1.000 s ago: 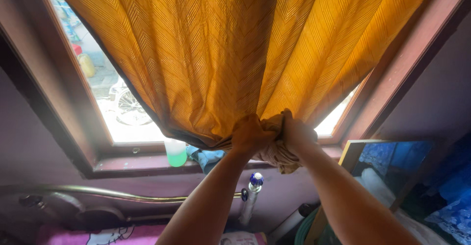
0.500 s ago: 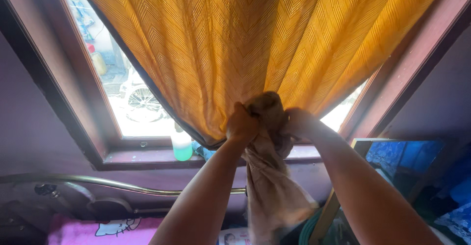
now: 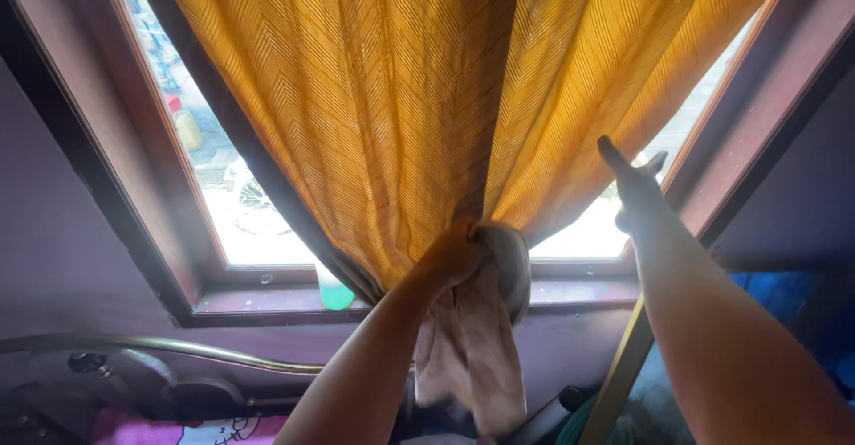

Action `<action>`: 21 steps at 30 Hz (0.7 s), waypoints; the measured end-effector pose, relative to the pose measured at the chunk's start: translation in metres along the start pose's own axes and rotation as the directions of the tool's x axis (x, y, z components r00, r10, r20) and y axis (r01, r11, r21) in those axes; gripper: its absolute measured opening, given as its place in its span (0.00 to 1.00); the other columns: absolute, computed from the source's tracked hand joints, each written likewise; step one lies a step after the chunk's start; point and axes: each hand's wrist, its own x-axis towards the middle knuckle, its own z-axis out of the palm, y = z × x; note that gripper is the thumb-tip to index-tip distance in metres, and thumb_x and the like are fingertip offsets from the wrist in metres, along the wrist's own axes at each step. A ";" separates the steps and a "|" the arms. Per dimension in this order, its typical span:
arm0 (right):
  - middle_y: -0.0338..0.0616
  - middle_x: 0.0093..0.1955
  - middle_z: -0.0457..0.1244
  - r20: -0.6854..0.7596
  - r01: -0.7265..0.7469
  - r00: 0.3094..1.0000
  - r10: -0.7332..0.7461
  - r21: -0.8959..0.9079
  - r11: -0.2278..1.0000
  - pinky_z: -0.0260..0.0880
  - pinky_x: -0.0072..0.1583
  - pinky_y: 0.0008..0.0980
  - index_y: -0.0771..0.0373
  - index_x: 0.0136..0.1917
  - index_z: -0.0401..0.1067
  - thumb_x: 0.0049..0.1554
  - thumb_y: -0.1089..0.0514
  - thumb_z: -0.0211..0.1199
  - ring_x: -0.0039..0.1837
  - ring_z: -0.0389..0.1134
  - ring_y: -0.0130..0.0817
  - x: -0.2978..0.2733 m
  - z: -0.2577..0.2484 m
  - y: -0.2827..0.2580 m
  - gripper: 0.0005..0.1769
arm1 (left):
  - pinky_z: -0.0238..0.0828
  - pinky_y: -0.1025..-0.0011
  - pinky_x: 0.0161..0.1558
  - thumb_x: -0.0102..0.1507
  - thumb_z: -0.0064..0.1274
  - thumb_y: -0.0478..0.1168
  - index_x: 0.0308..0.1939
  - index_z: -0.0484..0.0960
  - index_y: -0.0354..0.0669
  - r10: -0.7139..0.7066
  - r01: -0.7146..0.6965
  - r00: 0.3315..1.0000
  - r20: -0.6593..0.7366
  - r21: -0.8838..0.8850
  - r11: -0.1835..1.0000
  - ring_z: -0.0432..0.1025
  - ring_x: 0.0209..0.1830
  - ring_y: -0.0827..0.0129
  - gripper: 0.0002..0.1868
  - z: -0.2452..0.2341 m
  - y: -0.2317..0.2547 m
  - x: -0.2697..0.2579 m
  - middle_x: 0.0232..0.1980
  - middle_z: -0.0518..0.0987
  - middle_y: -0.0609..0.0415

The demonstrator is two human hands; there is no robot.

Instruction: The person cleans a window using a spray bottle and a cloth. They spray the window surface and wipe it with the cloth, then adjust the curtain to access the window frame and continue cleaning.

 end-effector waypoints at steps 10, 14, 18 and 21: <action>0.53 0.60 0.60 0.497 -0.155 0.867 -0.029 0.324 0.933 0.54 0.68 0.53 0.56 0.76 0.54 0.57 0.45 0.65 0.58 0.66 0.45 -0.022 0.082 0.027 0.39 | 0.73 0.61 0.56 0.57 0.57 0.47 0.63 0.79 0.48 -0.015 -0.044 0.870 0.493 0.107 0.993 0.78 0.52 0.58 0.29 0.008 -0.038 -0.021 0.54 0.84 0.47; 0.60 0.53 0.66 0.261 0.317 0.906 -0.334 0.106 0.943 0.65 0.66 0.50 0.62 0.73 0.66 0.57 0.45 0.69 0.56 0.70 0.51 -0.006 0.099 0.049 0.36 | 0.73 0.62 0.55 0.55 0.61 0.44 0.62 0.78 0.43 -0.034 -0.040 0.911 0.411 0.171 0.984 0.78 0.52 0.55 0.31 0.016 -0.046 -0.052 0.52 0.84 0.43; 0.64 0.79 0.53 -0.260 0.759 0.352 -0.899 -0.483 0.436 0.50 0.79 0.52 0.73 0.80 0.53 0.60 0.46 0.82 0.81 0.51 0.58 0.048 0.066 0.065 0.53 | 0.73 0.64 0.54 0.47 0.62 0.36 0.66 0.73 0.46 -0.019 -0.029 0.934 0.356 0.129 0.991 0.77 0.52 0.52 0.41 0.010 -0.050 -0.074 0.50 0.83 0.43; 0.62 0.83 0.47 -0.385 0.728 0.372 -0.845 -0.443 0.523 0.52 0.81 0.50 0.70 0.84 0.43 0.60 0.35 0.78 0.83 0.50 0.56 0.088 0.018 0.066 0.62 | 0.73 0.62 0.53 0.45 0.65 0.34 0.59 0.75 0.42 -0.125 0.033 0.934 0.334 0.267 0.963 0.76 0.52 0.50 0.36 0.009 -0.061 -0.073 0.50 0.82 0.41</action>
